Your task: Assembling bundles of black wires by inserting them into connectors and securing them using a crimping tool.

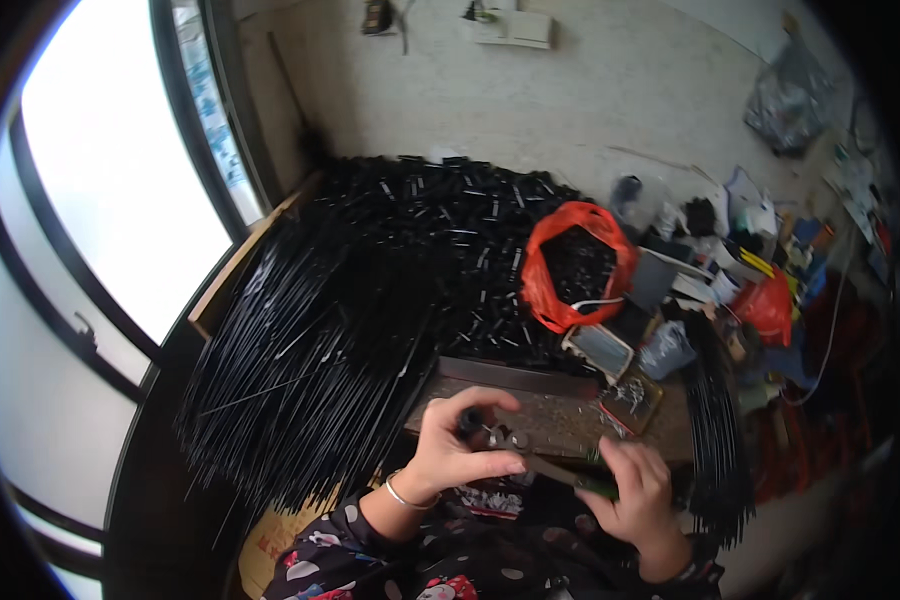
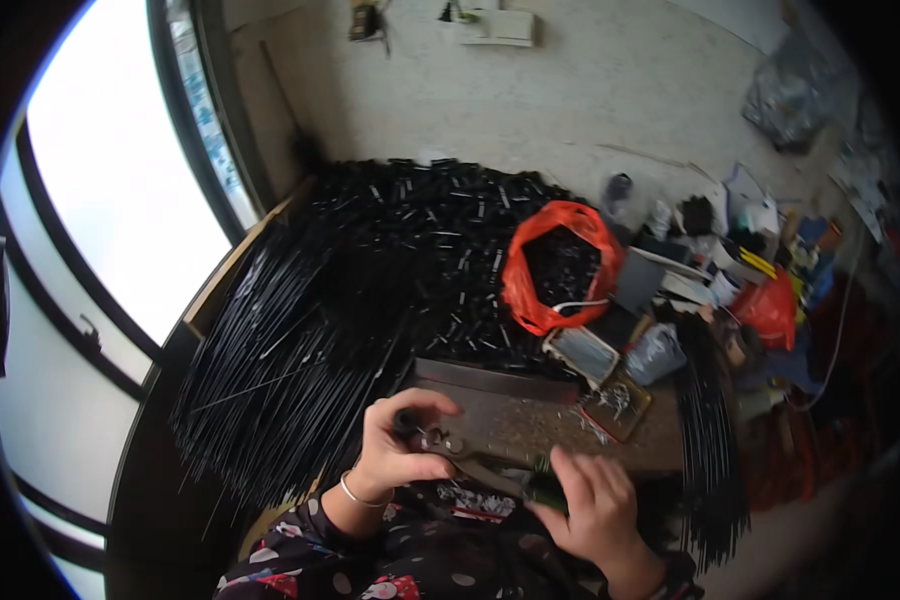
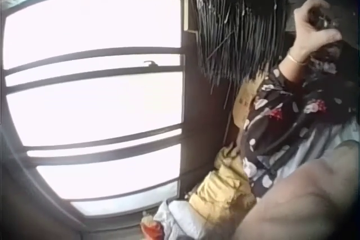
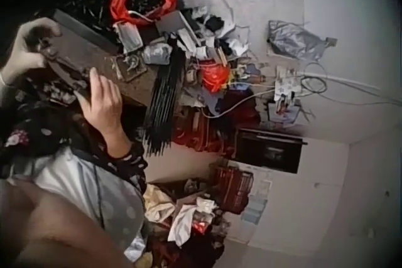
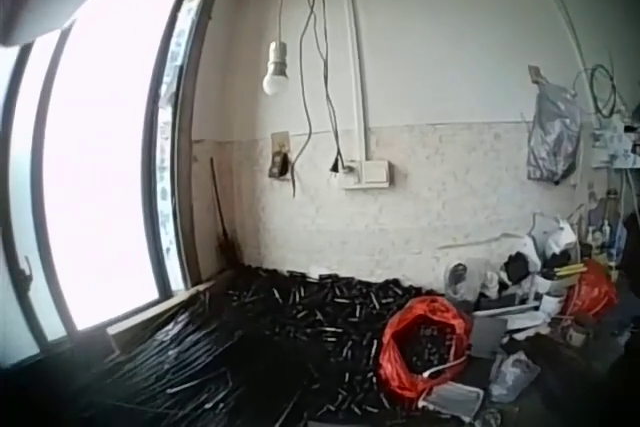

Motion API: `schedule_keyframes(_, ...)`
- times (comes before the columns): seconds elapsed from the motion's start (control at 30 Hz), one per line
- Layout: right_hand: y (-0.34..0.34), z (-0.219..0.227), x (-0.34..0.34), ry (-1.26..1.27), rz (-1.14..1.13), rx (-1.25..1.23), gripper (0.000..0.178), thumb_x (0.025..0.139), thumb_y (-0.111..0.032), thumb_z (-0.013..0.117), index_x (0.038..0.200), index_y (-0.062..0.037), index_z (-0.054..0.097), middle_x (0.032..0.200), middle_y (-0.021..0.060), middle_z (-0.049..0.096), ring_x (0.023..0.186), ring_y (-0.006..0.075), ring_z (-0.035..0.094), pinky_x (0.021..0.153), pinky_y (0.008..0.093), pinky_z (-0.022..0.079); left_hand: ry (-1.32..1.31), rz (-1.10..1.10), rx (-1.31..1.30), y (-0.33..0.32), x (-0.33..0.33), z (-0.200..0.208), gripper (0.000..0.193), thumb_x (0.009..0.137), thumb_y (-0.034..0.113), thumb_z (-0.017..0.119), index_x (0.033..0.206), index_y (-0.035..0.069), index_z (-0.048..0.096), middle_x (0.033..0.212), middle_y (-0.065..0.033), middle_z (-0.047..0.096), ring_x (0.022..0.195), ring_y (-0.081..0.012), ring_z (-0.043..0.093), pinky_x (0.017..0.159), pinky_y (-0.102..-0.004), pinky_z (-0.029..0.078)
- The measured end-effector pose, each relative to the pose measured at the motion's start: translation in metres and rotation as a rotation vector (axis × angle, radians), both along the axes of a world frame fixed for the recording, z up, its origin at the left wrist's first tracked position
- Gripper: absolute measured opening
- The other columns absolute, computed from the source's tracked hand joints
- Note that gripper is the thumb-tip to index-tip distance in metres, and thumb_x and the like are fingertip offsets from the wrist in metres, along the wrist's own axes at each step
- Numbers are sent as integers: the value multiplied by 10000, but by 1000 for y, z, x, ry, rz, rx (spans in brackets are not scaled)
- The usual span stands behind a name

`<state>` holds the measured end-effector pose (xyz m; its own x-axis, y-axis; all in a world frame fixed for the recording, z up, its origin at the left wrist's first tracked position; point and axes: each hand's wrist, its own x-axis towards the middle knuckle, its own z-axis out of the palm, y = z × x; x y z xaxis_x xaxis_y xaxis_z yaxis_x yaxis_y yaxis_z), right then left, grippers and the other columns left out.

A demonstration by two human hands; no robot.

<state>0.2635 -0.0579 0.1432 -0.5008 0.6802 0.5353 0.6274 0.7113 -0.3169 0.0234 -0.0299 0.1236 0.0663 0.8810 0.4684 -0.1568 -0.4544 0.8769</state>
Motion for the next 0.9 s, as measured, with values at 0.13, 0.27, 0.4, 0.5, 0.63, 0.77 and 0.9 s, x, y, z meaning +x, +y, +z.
schedule_keyframes(0.13, -13, -37, 12, 685, 466, -1782, 313, 822, -208, 642, 1015, 24, 559, 708, 71, 607, 542, 170, 589, 525, 256, 469, 22, -145, 38, 4, -2, 4, 580, 530, 336, 860, 916, -19, 613, 530, 65, 419, 485, -16, 338, 462, -200, 214)
schedule_keyframes(0.27, -11, -47, -8, 367, 333, -1408, 268, 790, -105, 650, 1002, 24, 547, 752, 64, 619, 539, 136, 577, 492, 247, 464, 65, -78, 91, 6, 8, 4, 565, 519, 331, 865, 894, -9, 613, 529, 68, 414, 484, -22, 333, 461, -202, 212)
schedule_keyframes(0.4, 6, -36, -8, 177, -22, 72, 468, 592, -53, 699, 1013, 19, 509, 838, 130, 566, 577, 231, 541, 545, 306, 470, 32, -9, 105, 5, -2, -1, 568, 512, 322, 869, 881, -21, 605, 537, 64, 443, 485, -18, 357, 451, -191, 224)
schedule_keyframes(0.5, -6, -6, -3, 187, 214, -393, 326, 751, -120, 653, 999, 45, 521, 779, 152, 605, 576, 225, 599, 554, 306, 489, 17, -41, 53, 6, -7, -4, 572, 515, 328, 868, 879, -26, 606, 543, 56, 466, 483, -15, 381, 444, -188, 234)
schedule_keyframes(0.63, -9, -56, 8, 715, 723, -2003, 177, 869, -107, 552, 987, 25, 548, 665, 26, 611, 520, 126, 589, 518, 244, 464, -11, -122, 65, 10, 11, 0, 570, 520, 340, 865, 882, -20, 610, 545, 49, 480, 480, -15, 398, 439, -185, 245)
schedule_keyframes(0.77, -8, -43, -12, 207, 125, -772, 465, 680, -99, 712, 1075, 2, 488, 686, 42, 580, 525, 145, 555, 512, 243, 443, 72, -39, 68, 8, 12, -3, 537, 540, 340, 858, 863, -6, 603, 556, 43, 486, 502, -19, 412, 459, -182, 271)
schedule_keyframes(0.9, 10, -40, -9, 39, -104, 196, 532, 639, -37, 661, 1118, 14, 435, 871, 141, 560, 610, 244, 542, 565, 334, 454, -30, -60, 50, 8, 7, -6, 493, 543, 282, 858, 849, -6, 600, 613, 24, 527, 544, -34, 441, 509, -173, 314)
